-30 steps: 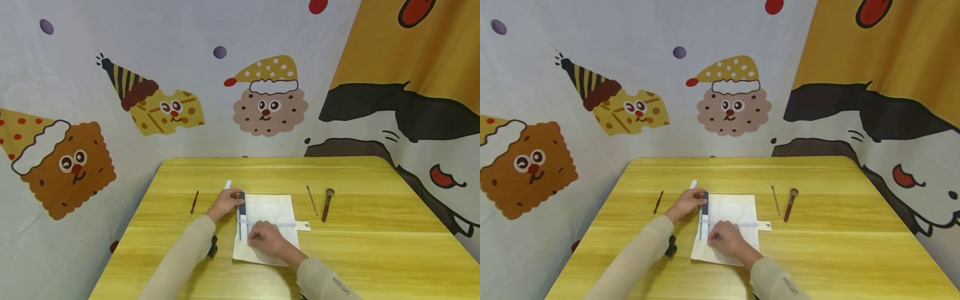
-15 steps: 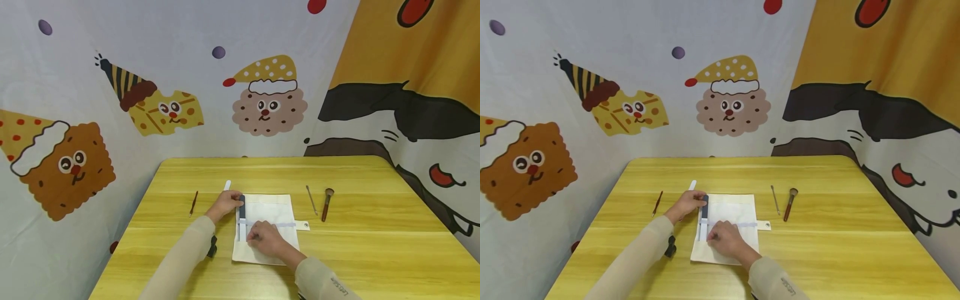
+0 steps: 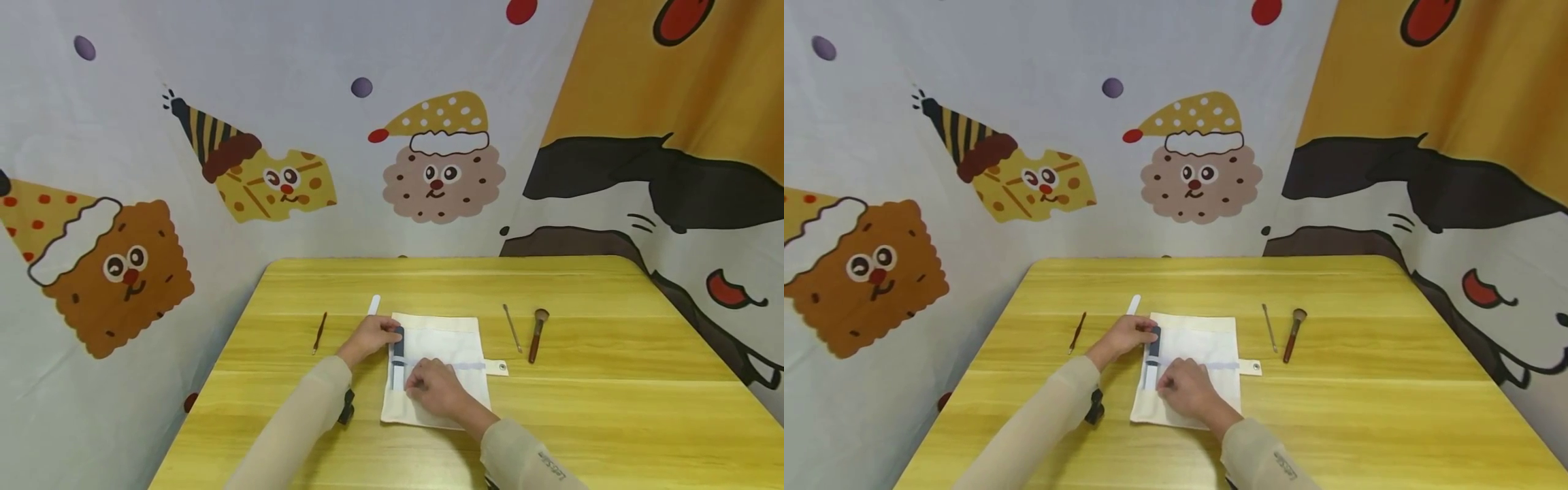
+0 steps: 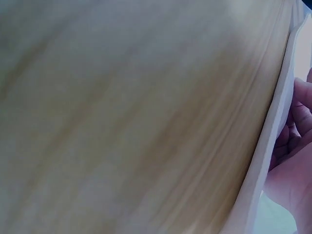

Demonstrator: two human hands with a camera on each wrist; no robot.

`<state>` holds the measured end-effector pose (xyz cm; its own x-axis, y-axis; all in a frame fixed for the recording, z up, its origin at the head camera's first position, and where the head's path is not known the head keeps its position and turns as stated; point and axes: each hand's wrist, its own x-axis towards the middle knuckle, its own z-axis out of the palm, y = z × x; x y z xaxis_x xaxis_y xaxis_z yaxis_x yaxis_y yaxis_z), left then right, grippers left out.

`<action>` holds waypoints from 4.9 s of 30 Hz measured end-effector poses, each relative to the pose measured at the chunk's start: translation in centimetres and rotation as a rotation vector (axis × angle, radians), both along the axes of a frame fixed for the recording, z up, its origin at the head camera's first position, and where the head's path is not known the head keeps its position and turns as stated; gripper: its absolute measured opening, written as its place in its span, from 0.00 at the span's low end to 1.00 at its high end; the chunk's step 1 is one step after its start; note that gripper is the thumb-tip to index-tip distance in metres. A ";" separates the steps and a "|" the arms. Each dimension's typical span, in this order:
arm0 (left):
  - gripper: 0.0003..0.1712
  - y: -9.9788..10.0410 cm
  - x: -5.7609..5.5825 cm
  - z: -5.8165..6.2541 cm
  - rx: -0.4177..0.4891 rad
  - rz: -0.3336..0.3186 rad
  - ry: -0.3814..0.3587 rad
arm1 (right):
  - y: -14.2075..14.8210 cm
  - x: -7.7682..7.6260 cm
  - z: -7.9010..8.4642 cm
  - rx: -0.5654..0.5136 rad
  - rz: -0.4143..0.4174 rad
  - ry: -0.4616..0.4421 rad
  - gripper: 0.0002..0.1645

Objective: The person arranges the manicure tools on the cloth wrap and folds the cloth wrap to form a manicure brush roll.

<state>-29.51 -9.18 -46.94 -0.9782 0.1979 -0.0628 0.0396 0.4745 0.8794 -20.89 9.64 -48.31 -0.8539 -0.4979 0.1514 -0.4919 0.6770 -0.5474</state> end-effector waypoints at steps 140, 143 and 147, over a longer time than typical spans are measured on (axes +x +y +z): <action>0.24 -4.5 -3.5 -0.3 0.200 0.255 -0.077 | 2.6 -3.8 0.2 -0.180 -0.324 -0.225 0.03; 0.24 -4.6 -3.7 -0.4 0.208 0.265 -0.092 | 2.5 -3.8 0.3 -0.185 -0.327 -0.229 0.04; 0.24 -4.7 -4.0 -0.6 0.192 0.278 -0.100 | 2.4 -3.7 0.2 -0.177 -0.328 -0.227 0.03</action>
<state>-33.46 -13.84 -47.50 -0.9871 -0.0580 -0.1489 -0.1593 0.2805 0.9465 -24.62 12.08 -48.09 -0.9840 -0.1780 0.0005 -0.1203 0.6633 -0.7386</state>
